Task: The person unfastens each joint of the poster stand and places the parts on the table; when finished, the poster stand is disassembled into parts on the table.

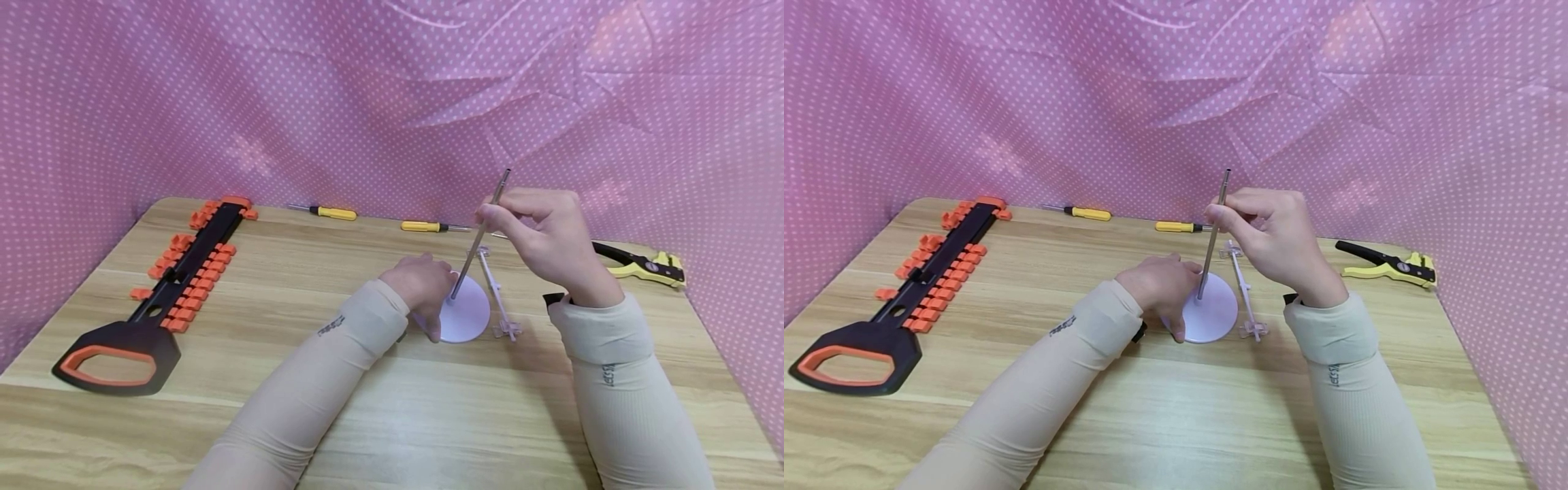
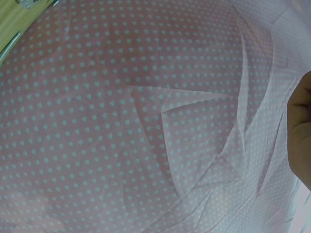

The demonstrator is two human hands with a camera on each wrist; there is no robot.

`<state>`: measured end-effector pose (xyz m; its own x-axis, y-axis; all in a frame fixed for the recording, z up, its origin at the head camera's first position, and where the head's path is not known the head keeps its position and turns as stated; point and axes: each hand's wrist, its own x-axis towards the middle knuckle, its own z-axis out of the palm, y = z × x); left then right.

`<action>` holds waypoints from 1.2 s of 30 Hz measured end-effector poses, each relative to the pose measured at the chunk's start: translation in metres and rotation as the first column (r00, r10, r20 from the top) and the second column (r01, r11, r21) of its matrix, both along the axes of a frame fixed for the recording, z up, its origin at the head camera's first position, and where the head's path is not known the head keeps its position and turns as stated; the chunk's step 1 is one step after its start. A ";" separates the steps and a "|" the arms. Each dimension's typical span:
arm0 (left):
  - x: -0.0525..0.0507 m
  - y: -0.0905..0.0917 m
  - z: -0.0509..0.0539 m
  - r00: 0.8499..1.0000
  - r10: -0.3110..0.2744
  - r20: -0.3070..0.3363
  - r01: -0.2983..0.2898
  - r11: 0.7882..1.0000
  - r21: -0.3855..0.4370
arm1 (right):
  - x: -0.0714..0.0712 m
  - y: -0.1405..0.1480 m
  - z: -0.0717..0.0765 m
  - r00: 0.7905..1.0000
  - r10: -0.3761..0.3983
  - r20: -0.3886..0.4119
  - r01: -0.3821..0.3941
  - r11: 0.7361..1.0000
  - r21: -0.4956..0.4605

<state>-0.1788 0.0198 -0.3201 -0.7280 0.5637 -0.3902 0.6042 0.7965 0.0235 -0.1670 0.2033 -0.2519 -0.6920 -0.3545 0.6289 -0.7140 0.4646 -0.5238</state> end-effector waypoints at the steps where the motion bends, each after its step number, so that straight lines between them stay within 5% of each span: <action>1: 0.000 0.000 0.000 1.000 -0.002 -0.001 0.002 1.000 0.000 | 0.000 0.000 0.000 1.000 0.000 -0.002 0.000 1.000 0.000; 36: 0.000 0.000 0.000 1.000 -0.024 -0.011 0.024 1.000 -0.010 | -0.004 0.000 -0.003 1.000 0.005 0.020 -0.004 0.998 -0.056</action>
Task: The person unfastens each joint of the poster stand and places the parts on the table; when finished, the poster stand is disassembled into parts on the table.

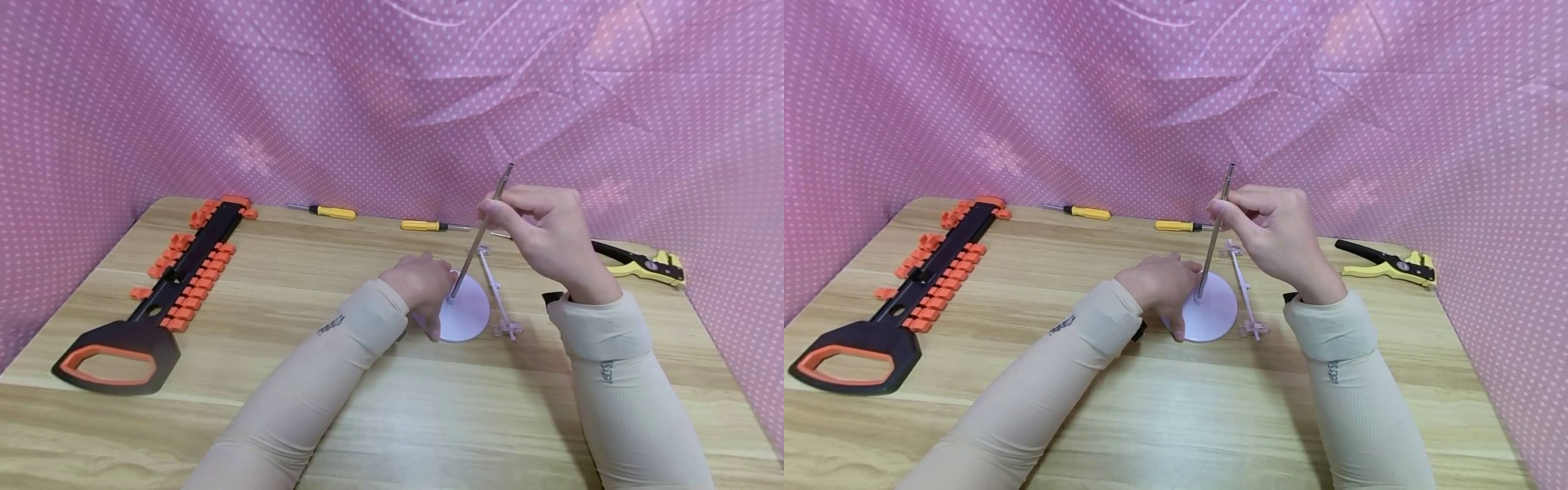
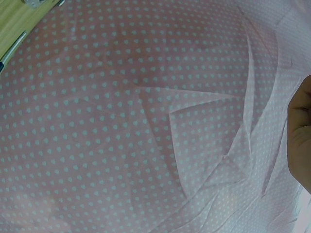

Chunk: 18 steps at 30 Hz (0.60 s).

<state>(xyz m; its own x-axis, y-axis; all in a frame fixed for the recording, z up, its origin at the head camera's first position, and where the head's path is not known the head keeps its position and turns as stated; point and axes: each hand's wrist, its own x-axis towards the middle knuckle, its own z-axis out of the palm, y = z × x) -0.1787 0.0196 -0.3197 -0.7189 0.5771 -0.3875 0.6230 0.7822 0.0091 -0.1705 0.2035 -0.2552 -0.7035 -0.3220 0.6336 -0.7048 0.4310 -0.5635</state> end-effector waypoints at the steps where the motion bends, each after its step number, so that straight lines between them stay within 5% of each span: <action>1: 0.000 0.000 0.000 1.000 0.000 0.001 0.000 1.000 0.000 | 0.000 0.000 0.000 1.000 0.001 0.002 -0.001 1.000 -0.005; 18: -0.001 0.000 0.000 1.000 -0.005 0.006 0.005 1.000 -0.005 | 0.000 -0.001 0.000 1.000 -0.021 0.001 0.021 1.000 0.005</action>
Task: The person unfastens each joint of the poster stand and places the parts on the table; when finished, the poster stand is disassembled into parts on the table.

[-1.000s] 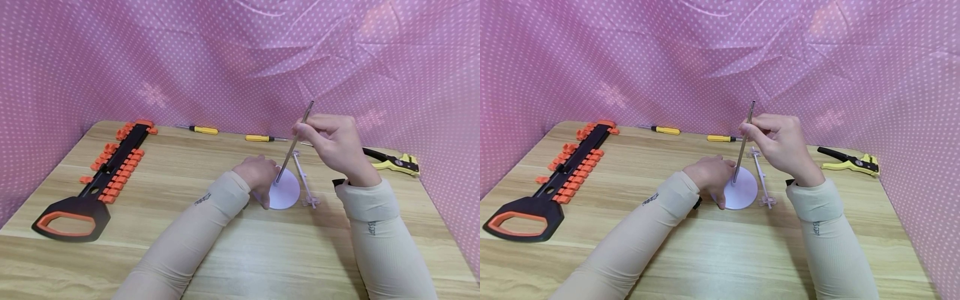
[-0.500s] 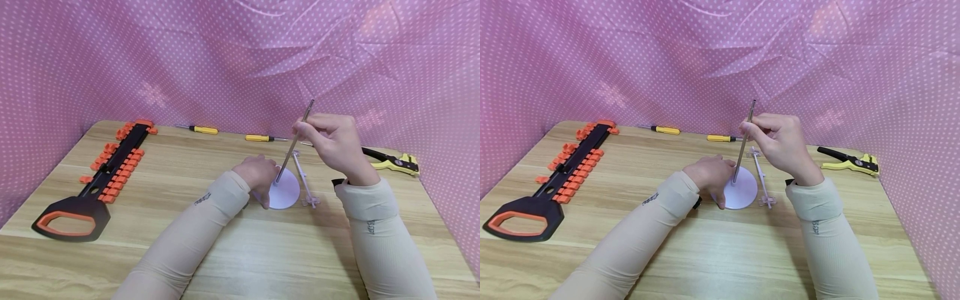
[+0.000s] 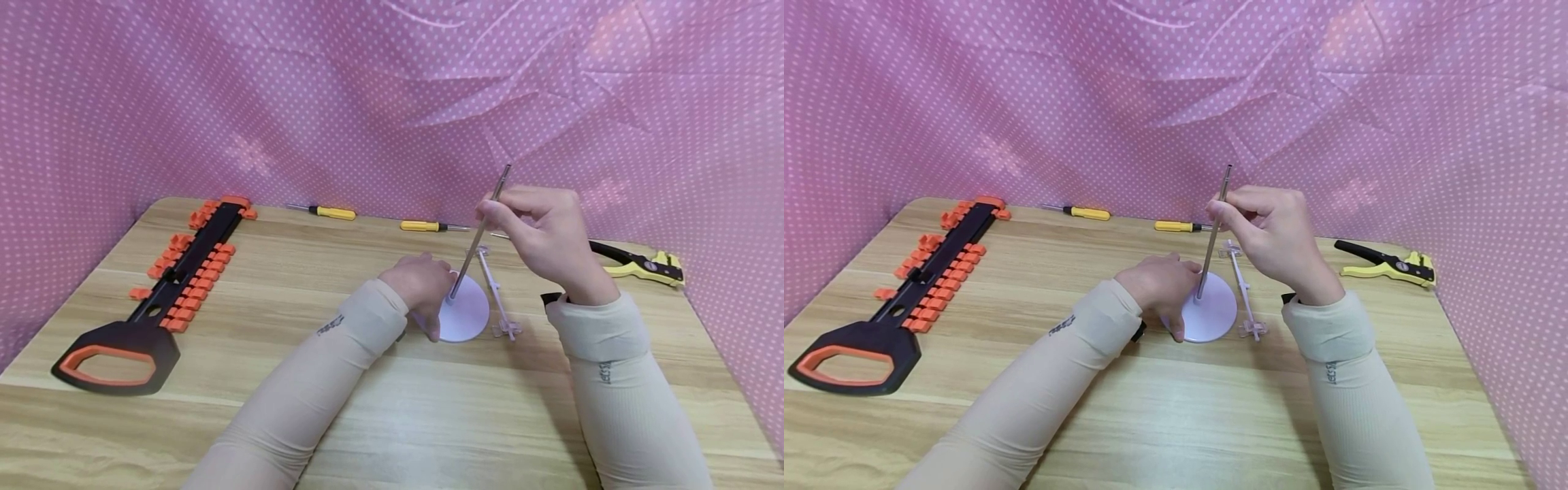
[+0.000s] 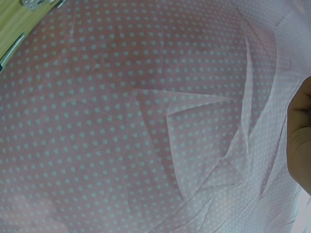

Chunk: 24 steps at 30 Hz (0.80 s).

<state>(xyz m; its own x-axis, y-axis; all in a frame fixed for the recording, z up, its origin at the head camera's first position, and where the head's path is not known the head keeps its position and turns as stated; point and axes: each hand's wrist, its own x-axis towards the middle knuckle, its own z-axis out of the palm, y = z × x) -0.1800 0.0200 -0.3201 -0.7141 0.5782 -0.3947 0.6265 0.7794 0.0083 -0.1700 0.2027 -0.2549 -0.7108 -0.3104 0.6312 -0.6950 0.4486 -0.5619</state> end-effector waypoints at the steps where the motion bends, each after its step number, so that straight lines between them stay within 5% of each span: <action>1: 0.000 0.000 0.000 1.000 0.003 0.002 -0.003 1.000 0.001 | 0.000 0.000 0.000 1.000 -0.001 -0.003 0.001 1.000 0.004; 24: 0.001 0.000 0.000 1.000 0.021 0.002 -0.021 1.000 0.005 | 0.002 -0.002 0.000 0.996 -0.002 -0.090 0.006 0.999 0.041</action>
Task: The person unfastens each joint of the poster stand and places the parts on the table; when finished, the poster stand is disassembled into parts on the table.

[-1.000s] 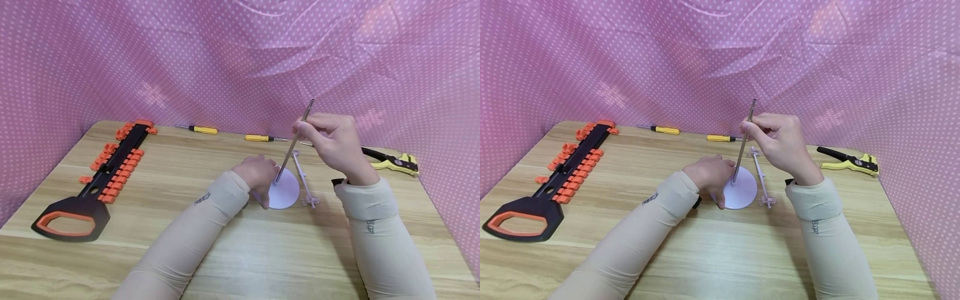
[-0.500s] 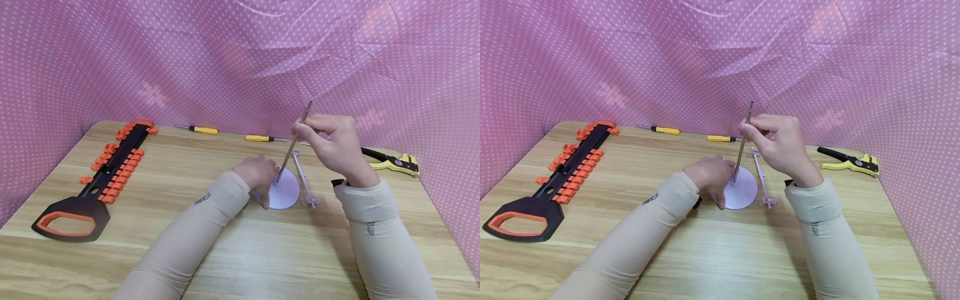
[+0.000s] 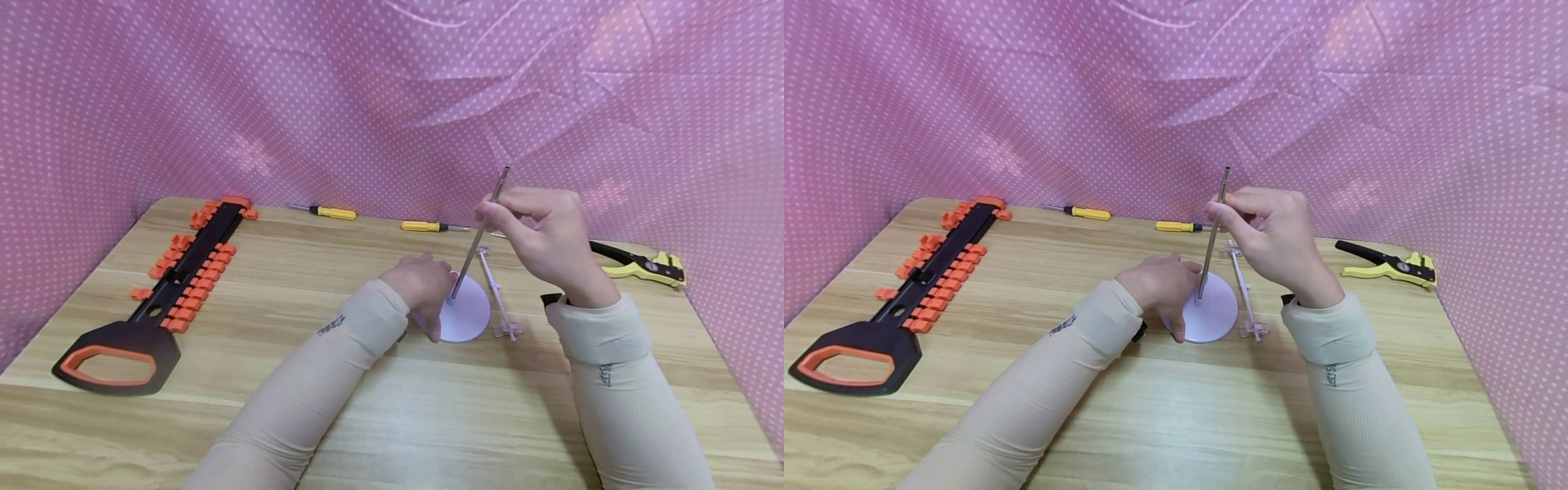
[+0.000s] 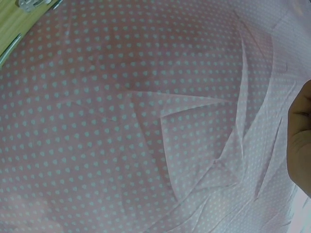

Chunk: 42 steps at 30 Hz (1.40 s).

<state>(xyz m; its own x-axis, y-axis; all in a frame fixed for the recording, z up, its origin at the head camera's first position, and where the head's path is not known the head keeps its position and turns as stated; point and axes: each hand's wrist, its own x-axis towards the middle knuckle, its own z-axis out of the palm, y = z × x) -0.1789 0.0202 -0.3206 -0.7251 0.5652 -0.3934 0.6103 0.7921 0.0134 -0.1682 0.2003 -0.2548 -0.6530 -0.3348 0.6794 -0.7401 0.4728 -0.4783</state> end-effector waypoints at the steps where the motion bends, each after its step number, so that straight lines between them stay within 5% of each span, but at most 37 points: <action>1: 0.000 0.000 0.000 1.000 -0.001 -0.001 0.001 1.000 0.001 | 0.000 0.000 0.000 1.000 -0.002 -0.003 0.002 1.000 0.002; 42: -0.001 0.000 0.001 1.000 -0.008 -0.008 0.008 1.000 -0.002 | 0.000 -0.001 0.002 1.000 -0.005 -0.029 0.006 1.000 0.023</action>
